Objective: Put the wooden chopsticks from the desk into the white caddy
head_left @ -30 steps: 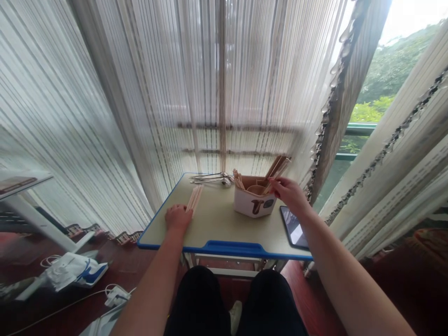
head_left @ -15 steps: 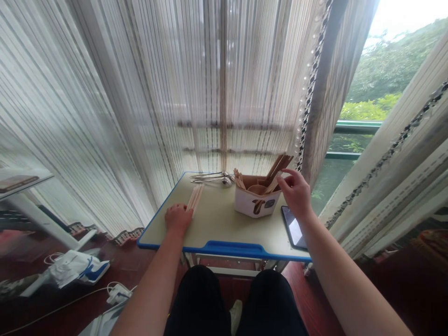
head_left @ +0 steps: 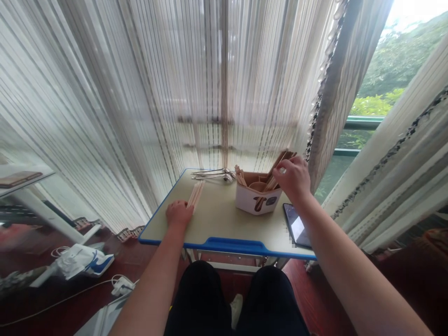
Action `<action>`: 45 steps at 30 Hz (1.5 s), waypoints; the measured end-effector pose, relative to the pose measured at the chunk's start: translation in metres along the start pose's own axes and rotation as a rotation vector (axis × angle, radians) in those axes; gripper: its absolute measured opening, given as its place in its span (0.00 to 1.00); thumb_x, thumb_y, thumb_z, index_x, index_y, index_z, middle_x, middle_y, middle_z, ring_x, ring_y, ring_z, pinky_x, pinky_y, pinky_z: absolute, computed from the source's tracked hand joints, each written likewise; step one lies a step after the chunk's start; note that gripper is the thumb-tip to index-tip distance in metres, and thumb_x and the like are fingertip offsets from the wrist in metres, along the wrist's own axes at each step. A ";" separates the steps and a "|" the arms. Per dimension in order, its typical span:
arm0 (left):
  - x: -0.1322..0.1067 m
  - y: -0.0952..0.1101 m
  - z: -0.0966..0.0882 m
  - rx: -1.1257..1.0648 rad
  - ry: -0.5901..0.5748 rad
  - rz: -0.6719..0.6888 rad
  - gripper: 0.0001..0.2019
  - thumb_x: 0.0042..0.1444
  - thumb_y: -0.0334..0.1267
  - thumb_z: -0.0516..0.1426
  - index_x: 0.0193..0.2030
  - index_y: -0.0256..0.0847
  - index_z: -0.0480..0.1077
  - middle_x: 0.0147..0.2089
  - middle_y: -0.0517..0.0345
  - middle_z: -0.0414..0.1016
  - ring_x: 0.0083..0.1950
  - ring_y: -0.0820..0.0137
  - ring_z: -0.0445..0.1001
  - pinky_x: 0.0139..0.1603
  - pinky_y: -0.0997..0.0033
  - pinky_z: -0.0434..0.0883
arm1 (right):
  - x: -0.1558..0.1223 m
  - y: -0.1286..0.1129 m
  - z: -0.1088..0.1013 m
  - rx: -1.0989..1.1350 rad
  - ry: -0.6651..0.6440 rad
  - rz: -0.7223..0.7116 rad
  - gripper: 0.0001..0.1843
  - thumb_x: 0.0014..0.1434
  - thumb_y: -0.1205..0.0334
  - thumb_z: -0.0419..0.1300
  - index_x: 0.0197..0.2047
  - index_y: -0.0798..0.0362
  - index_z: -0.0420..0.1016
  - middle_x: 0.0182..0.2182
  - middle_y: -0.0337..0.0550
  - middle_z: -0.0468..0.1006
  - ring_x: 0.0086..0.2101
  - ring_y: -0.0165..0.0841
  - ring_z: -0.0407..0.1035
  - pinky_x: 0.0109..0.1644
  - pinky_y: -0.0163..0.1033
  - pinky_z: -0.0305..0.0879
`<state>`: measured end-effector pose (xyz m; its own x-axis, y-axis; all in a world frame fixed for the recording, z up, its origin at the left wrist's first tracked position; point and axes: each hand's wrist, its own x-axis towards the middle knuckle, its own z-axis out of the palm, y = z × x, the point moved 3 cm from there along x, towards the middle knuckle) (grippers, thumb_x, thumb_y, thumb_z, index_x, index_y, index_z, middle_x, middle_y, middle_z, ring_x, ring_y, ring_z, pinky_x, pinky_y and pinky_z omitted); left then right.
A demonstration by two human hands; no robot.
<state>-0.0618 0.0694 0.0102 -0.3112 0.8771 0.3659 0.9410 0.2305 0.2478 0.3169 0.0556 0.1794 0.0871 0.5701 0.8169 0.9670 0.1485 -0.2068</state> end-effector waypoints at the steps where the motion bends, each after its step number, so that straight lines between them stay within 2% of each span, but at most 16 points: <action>1: 0.000 0.000 0.000 0.000 -0.001 -0.002 0.19 0.52 0.49 0.49 0.40 0.40 0.74 0.44 0.47 0.73 0.48 0.56 0.68 0.48 0.60 0.63 | 0.004 -0.001 0.001 -0.053 -0.027 -0.013 0.08 0.49 0.60 0.57 0.29 0.55 0.75 0.37 0.51 0.68 0.42 0.43 0.61 0.43 0.45 0.60; 6: -0.001 0.002 -0.002 -0.006 -0.011 -0.011 0.19 0.52 0.48 0.50 0.41 0.40 0.74 0.44 0.46 0.73 0.48 0.56 0.67 0.49 0.60 0.62 | 0.016 0.003 0.007 -0.110 -0.229 -0.002 0.10 0.47 0.58 0.58 0.28 0.56 0.75 0.36 0.53 0.69 0.42 0.46 0.59 0.42 0.48 0.59; 9: -0.001 0.002 -0.002 -0.010 -0.018 -0.015 0.18 0.51 0.48 0.50 0.40 0.40 0.74 0.44 0.46 0.73 0.48 0.56 0.67 0.48 0.59 0.62 | 0.017 0.004 0.007 -0.068 -0.247 0.039 0.13 0.47 0.55 0.57 0.32 0.55 0.75 0.37 0.52 0.69 0.42 0.47 0.59 0.42 0.49 0.59; 11: -0.001 0.002 -0.002 -0.016 -0.019 -0.020 0.18 0.51 0.48 0.51 0.39 0.40 0.74 0.44 0.46 0.72 0.48 0.56 0.67 0.48 0.59 0.62 | 0.013 -0.002 0.001 -0.031 -0.176 0.032 0.15 0.47 0.56 0.58 0.37 0.54 0.74 0.39 0.53 0.68 0.44 0.48 0.59 0.44 0.51 0.59; 13: -0.001 0.002 -0.003 -0.023 -0.013 -0.025 0.17 0.51 0.47 0.51 0.39 0.40 0.74 0.44 0.46 0.72 0.48 0.57 0.67 0.49 0.60 0.62 | 0.003 -0.016 -0.010 0.029 -0.016 -0.012 0.17 0.48 0.58 0.57 0.42 0.53 0.72 0.43 0.53 0.67 0.47 0.48 0.58 0.47 0.53 0.57; 15: -0.002 0.001 -0.004 -0.031 -0.006 -0.026 0.17 0.51 0.47 0.51 0.39 0.40 0.74 0.44 0.46 0.73 0.48 0.57 0.67 0.49 0.60 0.62 | -0.014 -0.037 -0.019 0.132 0.142 -0.114 0.15 0.51 0.62 0.56 0.43 0.53 0.70 0.45 0.53 0.67 0.49 0.46 0.58 0.50 0.53 0.55; 17: -0.003 0.001 -0.005 -0.040 -0.001 -0.028 0.17 0.51 0.47 0.52 0.40 0.40 0.74 0.44 0.47 0.73 0.48 0.57 0.67 0.48 0.60 0.63 | -0.037 -0.066 -0.018 0.274 0.148 -0.293 0.11 0.53 0.65 0.55 0.41 0.52 0.69 0.43 0.50 0.69 0.47 0.42 0.60 0.51 0.50 0.57; 18: -0.004 0.000 -0.006 -0.045 -0.001 -0.030 0.17 0.51 0.47 0.52 0.40 0.40 0.74 0.44 0.47 0.73 0.48 0.57 0.67 0.48 0.60 0.63 | -0.050 -0.082 -0.010 0.350 0.067 -0.406 0.10 0.53 0.66 0.55 0.40 0.51 0.70 0.40 0.48 0.70 0.45 0.40 0.62 0.50 0.47 0.58; 20: -0.006 -0.002 -0.008 -0.067 -0.005 -0.025 0.16 0.52 0.46 0.52 0.40 0.40 0.74 0.44 0.47 0.73 0.48 0.58 0.67 0.49 0.61 0.62 | -0.076 -0.112 0.019 0.475 -0.247 -0.574 0.10 0.54 0.68 0.53 0.39 0.50 0.70 0.38 0.45 0.72 0.41 0.35 0.65 0.47 0.41 0.61; 24: -0.006 -0.007 -0.008 -0.165 -0.027 -0.012 0.15 0.53 0.44 0.51 0.39 0.40 0.75 0.43 0.50 0.75 0.48 0.62 0.69 0.53 0.65 0.61 | -0.112 -0.147 0.106 0.450 -0.735 -0.333 0.17 0.55 0.71 0.48 0.44 0.54 0.72 0.43 0.49 0.73 0.42 0.35 0.66 0.45 0.38 0.62; 26: -0.005 -0.010 -0.008 -0.229 -0.023 -0.047 0.15 0.53 0.42 0.51 0.41 0.40 0.74 0.44 0.51 0.75 0.49 0.64 0.69 0.54 0.67 0.60 | -0.120 -0.162 0.144 0.405 -0.847 -0.320 0.22 0.54 0.73 0.48 0.51 0.56 0.70 0.48 0.51 0.71 0.48 0.36 0.64 0.52 0.39 0.58; 29: -0.002 -0.014 -0.008 -0.323 0.024 -0.104 0.16 0.53 0.39 0.52 0.46 0.38 0.72 0.47 0.50 0.75 0.51 0.64 0.69 0.55 0.67 0.60 | -0.122 -0.181 0.175 0.323 -0.848 -0.347 0.27 0.57 0.69 0.48 0.60 0.49 0.63 0.57 0.48 0.64 0.53 0.38 0.58 0.57 0.42 0.52; 32: 0.000 -0.016 -0.008 -0.371 0.040 -0.165 0.15 0.53 0.37 0.52 0.46 0.38 0.71 0.46 0.49 0.75 0.50 0.64 0.69 0.54 0.67 0.61 | -0.123 -0.191 0.185 0.276 -0.871 -0.378 0.22 0.62 0.60 0.45 0.59 0.39 0.63 0.59 0.40 0.63 0.54 0.40 0.57 0.56 0.46 0.51; 36: 0.001 -0.017 -0.009 -0.381 0.026 -0.206 0.13 0.53 0.37 0.53 0.45 0.39 0.71 0.45 0.50 0.75 0.51 0.64 0.69 0.54 0.66 0.61 | -0.124 -0.188 0.182 0.285 -0.797 -0.376 0.20 0.63 0.54 0.44 0.48 0.50 0.71 0.48 0.46 0.72 0.49 0.38 0.62 0.54 0.43 0.53; 39: 0.002 -0.018 -0.009 -0.383 0.030 -0.206 0.13 0.53 0.38 0.53 0.44 0.38 0.71 0.45 0.50 0.75 0.50 0.63 0.69 0.54 0.65 0.62 | -0.124 -0.179 0.180 0.233 -0.729 -0.293 0.19 0.59 0.52 0.49 0.43 0.56 0.72 0.41 0.51 0.74 0.45 0.40 0.64 0.52 0.41 0.55; 45: 0.001 -0.018 -0.010 -0.375 0.042 -0.206 0.12 0.52 0.39 0.53 0.40 0.39 0.73 0.41 0.50 0.76 0.48 0.62 0.69 0.51 0.64 0.63 | -0.120 -0.172 0.183 0.152 -0.885 -0.167 0.16 0.58 0.64 0.48 0.41 0.59 0.74 0.37 0.57 0.77 0.39 0.41 0.70 0.44 0.41 0.60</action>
<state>-0.0802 0.0624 0.0153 -0.4999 0.8090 0.3093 0.7477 0.2229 0.6255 0.0966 0.1095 0.0182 -0.3271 0.9339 0.1445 0.9033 0.3539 -0.2426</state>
